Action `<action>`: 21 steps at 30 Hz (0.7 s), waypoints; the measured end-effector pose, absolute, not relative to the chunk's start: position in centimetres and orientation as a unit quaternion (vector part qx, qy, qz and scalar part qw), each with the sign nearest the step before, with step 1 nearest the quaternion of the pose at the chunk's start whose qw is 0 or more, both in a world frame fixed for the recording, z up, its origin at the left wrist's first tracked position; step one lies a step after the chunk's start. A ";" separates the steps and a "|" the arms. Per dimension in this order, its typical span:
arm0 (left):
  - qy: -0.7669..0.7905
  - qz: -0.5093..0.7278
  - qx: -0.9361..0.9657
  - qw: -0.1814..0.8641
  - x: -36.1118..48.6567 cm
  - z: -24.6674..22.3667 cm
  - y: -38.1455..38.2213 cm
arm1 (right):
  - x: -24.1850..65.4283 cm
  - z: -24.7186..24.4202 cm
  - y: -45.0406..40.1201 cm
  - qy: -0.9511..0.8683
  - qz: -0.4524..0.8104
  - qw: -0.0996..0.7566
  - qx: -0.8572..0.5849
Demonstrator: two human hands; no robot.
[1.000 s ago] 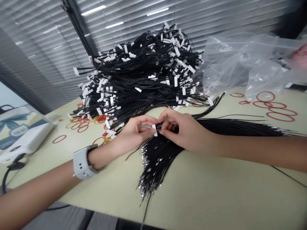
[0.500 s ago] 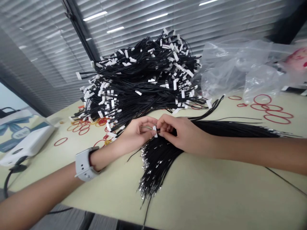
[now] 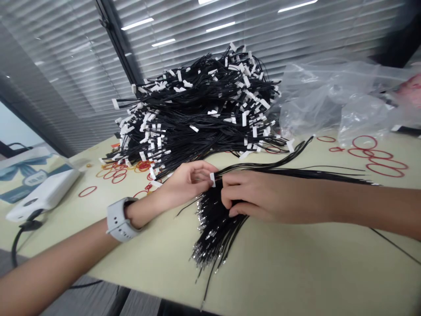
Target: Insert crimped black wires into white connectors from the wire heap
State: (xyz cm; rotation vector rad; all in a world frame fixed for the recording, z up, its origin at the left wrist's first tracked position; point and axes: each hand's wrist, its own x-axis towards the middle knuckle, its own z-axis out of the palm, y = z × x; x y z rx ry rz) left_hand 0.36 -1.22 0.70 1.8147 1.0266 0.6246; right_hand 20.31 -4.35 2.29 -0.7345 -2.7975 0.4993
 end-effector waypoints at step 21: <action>0.448 0.285 0.642 0.553 0.3 1.1 -0.9 | 20.7 0.9 -2.3 -0.817 0.332 0.245 -0.402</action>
